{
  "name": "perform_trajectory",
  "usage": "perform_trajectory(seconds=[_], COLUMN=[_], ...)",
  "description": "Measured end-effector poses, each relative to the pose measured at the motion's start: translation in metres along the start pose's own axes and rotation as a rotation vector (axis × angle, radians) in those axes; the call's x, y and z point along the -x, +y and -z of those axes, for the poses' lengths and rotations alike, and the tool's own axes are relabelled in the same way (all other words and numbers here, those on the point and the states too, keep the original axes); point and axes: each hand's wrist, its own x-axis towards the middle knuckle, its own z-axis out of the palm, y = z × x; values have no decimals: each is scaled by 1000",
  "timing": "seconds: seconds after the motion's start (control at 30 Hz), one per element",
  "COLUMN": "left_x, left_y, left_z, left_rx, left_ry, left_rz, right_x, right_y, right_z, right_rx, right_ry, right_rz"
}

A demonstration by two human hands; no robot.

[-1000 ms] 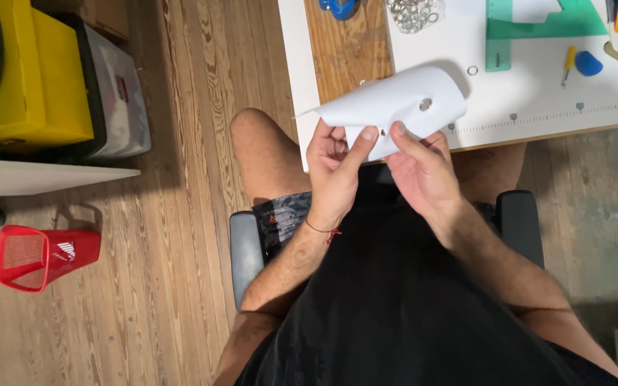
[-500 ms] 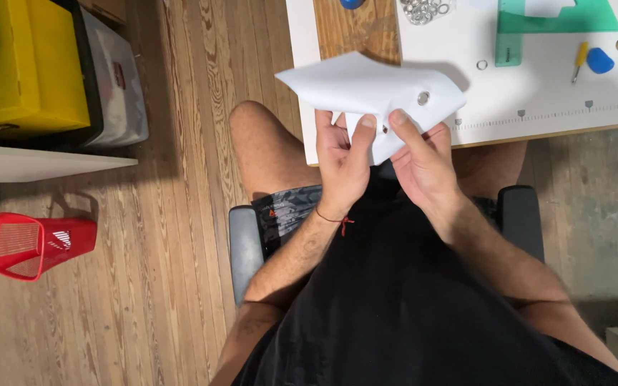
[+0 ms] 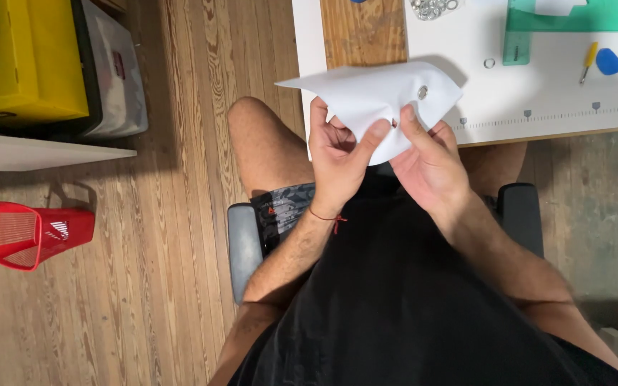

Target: Installing metal grommets into a piece of white leather using a hand press and marking tools.

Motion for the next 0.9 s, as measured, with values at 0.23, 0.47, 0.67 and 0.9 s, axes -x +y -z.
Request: perform_trajectory(seconds=[0.23, 0.47, 0.67, 0.9], left_x=[0, -3, -3, 3], left_y=[20, 28, 23, 5], left_z=[-2, -2, 1, 6], left_rx=[-129, 63, 157, 251], left_ry=[-71, -85, -85, -102], left_rz=[27, 128, 218, 257], right_x=[-2, -16, -20, -29], right_y=[1, 18, 25, 45], right_z=[6, 52, 59, 80], right_rx=[-13, 19, 127, 117], right_ry=[26, -85, -118, -52], right_rz=[-21, -16, 119, 281])
